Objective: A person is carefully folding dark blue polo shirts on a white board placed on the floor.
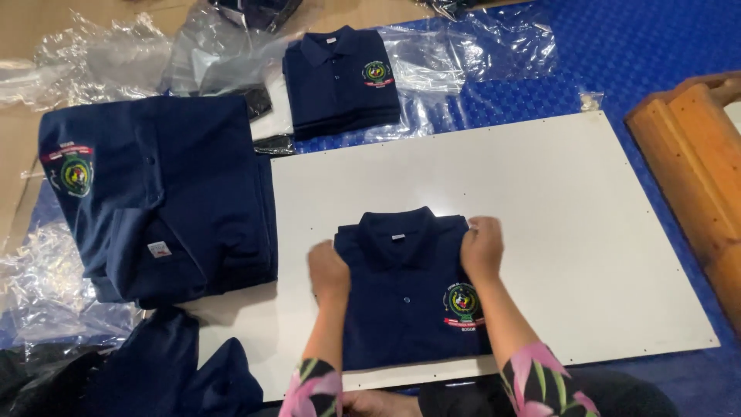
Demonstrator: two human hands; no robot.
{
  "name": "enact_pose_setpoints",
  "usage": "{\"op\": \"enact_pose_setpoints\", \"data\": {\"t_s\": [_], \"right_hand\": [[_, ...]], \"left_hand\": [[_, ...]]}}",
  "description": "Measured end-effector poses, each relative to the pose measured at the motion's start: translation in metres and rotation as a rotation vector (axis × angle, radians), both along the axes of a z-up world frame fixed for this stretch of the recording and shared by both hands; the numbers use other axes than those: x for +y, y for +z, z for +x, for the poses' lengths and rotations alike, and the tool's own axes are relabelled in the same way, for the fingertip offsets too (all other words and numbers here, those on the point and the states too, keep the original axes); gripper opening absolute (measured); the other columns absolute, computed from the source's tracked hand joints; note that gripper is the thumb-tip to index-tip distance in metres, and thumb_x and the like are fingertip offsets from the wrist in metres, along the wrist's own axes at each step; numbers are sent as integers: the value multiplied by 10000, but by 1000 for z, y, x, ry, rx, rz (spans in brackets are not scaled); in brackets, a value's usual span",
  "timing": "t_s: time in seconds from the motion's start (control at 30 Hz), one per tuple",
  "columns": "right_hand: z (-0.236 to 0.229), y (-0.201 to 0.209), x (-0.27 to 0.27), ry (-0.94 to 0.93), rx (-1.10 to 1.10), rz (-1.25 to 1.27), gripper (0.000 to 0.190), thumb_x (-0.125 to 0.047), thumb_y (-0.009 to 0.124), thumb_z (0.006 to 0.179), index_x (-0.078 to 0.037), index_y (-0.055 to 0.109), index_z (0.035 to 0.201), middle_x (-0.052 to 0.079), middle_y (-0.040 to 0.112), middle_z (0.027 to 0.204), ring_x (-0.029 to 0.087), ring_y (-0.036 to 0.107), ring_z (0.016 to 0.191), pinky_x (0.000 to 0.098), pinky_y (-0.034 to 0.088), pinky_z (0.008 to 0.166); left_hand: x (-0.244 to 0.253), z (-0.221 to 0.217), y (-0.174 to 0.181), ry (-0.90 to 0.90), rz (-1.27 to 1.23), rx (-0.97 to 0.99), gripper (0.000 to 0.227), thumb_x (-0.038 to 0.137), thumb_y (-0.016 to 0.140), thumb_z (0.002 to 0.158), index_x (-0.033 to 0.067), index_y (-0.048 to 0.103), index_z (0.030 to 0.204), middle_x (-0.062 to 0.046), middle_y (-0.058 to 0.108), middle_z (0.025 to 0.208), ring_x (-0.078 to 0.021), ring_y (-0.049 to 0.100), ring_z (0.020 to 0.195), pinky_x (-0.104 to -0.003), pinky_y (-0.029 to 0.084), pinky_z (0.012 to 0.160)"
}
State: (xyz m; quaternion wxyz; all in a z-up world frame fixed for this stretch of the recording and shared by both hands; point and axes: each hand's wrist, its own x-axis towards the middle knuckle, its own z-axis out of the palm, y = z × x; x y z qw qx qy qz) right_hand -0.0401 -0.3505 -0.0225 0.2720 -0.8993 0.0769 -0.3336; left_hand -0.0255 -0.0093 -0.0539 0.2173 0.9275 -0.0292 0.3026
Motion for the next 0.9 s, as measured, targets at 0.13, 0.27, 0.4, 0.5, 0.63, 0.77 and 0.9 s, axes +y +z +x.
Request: {"op": "enact_pose_setpoints", "data": {"t_s": [0.13, 0.27, 0.4, 0.5, 0.63, 0.77, 0.9], "right_hand": [[-17, -10, 47, 231, -27, -77, 249, 80, 588, 835, -103, 706, 955, 89, 653, 935, 328, 656, 1029, 399, 547, 940], [-12, -4, 50, 171, 137, -223, 240, -41, 563, 919, -33, 692, 1122, 174, 677, 1146, 347, 616, 1220, 458, 473, 1089], [-20, 2, 56, 79, 328, -264, 378, -219, 550, 1023, -12, 596, 1336, 212, 585, 1409, 358, 487, 1406, 537, 314, 1218], [-20, 69, 66, 51, 828, -174, 656, -430, 411, 1045, -93, 339, 1603, 137, 253, 1710, 337, 205, 1573, 615, 102, 1254], [-15, 76, 64, 16, 897, -179, 713, -501, 434, 1023, -141, 315, 1627, 132, 221, 1721, 342, 199, 1574, 660, 51, 1234], [-11, 68, 57, -7, 949, -103, 760, -562, 358, 1051, -130, 204, 1658, 153, 155, 1727, 313, 126, 1594, 670, -6, 1228], [-4, 39, 25, 100, 1031, -81, 691, -550, 243, 1096, -197, 114, 1677, 76, 65, 1745, 255, 54, 1603, 617, -49, 1236]], "left_hand": [[-31, -4, -73, -157, -12, -74, 317, 57, 435, 998, 71, 694, 1180, -142, 678, 1091, -304, 655, 1104, -374, 502, 1033], [-42, -13, -6, -111, 159, 219, 396, 97, 409, 996, 74, 580, 1352, -132, 566, 1418, -272, 508, 1375, -494, 335, 1177], [-46, -23, 83, -2, 210, 776, 595, 261, 329, 1008, 175, 343, 1596, -28, 291, 1698, -281, 267, 1549, -646, 125, 1231], [-43, -17, 93, 74, 267, 891, 678, 429, 309, 974, 257, 282, 1630, 1, 235, 1719, -311, 186, 1572, -665, 77, 1222], [-35, -13, 89, 122, 230, 914, 668, 470, 295, 994, 274, 274, 1633, 7, 227, 1719, -333, 121, 1585, -668, 53, 1229], [-32, -10, 86, 167, 101, 942, 614, 487, 178, 1087, 247, 220, 1651, -63, 156, 1733, -368, 77, 1589, -658, 54, 1232], [-13, 1, 49, 119, -8, 994, 645, 534, 183, 1100, 227, 145, 1666, -29, 86, 1744, -320, 22, 1601, -652, 11, 1245]]}}
